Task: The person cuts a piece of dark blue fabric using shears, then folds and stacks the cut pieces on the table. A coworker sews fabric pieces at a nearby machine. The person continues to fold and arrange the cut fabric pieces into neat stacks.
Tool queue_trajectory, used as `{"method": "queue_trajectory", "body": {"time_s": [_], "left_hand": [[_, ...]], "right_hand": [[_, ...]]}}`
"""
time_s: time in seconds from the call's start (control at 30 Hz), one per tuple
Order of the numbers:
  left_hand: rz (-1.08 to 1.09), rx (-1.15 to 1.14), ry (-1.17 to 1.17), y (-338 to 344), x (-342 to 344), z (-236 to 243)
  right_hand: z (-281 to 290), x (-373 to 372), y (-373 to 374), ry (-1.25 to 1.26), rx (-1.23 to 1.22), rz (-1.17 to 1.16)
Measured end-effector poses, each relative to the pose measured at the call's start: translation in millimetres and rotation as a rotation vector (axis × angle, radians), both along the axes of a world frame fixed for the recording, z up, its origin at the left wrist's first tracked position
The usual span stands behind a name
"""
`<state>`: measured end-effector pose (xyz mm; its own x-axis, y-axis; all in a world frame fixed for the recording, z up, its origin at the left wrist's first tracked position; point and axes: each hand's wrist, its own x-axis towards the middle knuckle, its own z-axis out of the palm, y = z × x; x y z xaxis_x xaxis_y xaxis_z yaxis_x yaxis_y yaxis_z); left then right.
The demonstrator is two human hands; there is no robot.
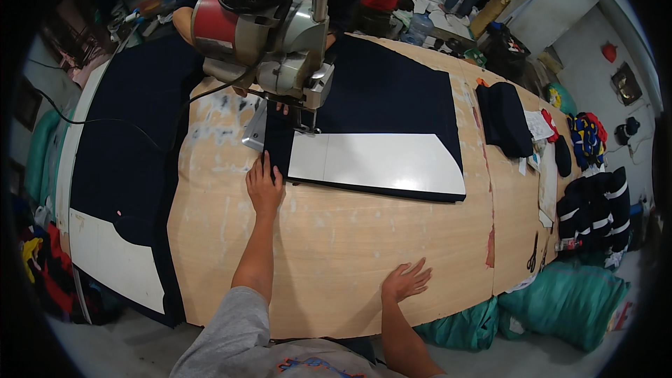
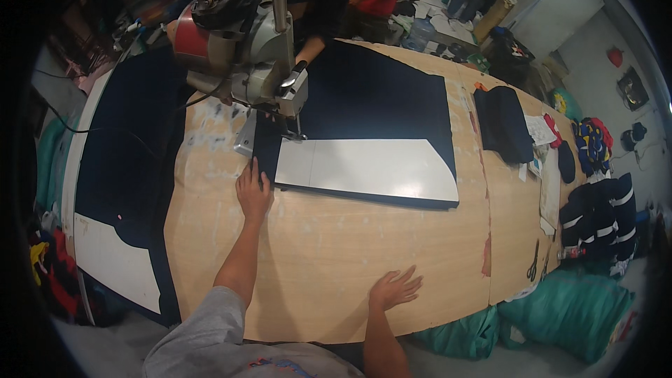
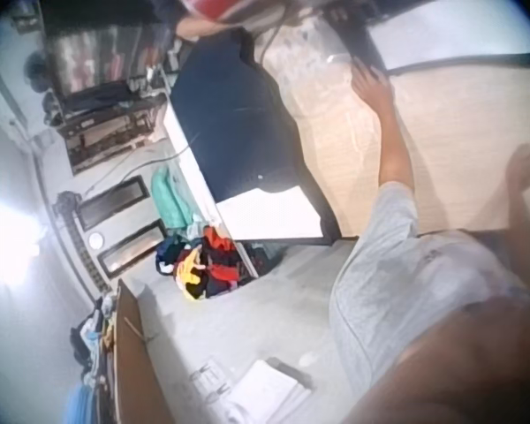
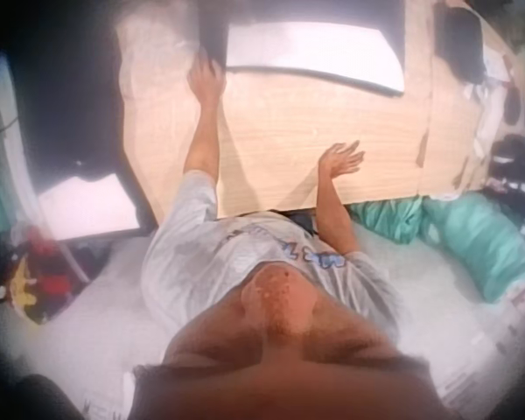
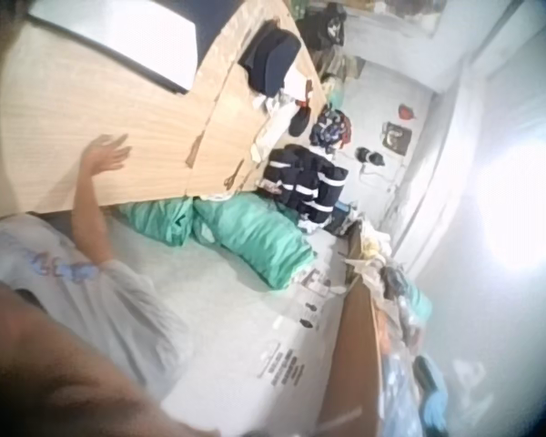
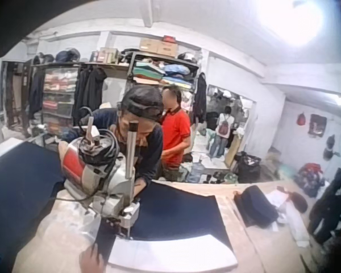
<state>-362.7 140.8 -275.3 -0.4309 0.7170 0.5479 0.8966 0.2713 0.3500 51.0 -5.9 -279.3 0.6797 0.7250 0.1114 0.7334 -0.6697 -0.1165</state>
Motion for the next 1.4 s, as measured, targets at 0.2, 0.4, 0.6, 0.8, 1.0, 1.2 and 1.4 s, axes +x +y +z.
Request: {"method": "queue_trajectory", "body": {"time_s": [0.2,0.4,0.6,0.8,1.0,1.2,1.4], "left_hand": [[0.003,0.009,0.011,0.2,-1.8,-3.8],[0.009,-0.004,0.012,1.0,-0.9,-5.4],[0.013,0.001,0.016,0.9,-1.1,-4.2],[-0.003,0.048,0.073,0.1,1.3,-1.0],[-0.021,-0.01,0.016,0.6,-2.0,-8.3],[-0.033,-0.023,-0.018,0.1,2.2,-6.2],[-0.039,-0.004,-0.021,0.0,-0.6,-9.2]], "right_hand": [[-0.1,-1.8,0.7,0.008,-0.011,-0.008],[0.8,-0.5,2.6,0.012,-0.019,-0.015],[2.7,-0.1,1.6,0.02,0.021,0.01],[3.8,-1.0,0.5,0.031,0.046,0.019],[0.2,0.7,1.0,0.019,0.045,0.022],[-2.4,3.7,-0.3,0.014,0.029,0.02],[-2.1,3.6,1.6,-0.01,0.048,0.029]]}}
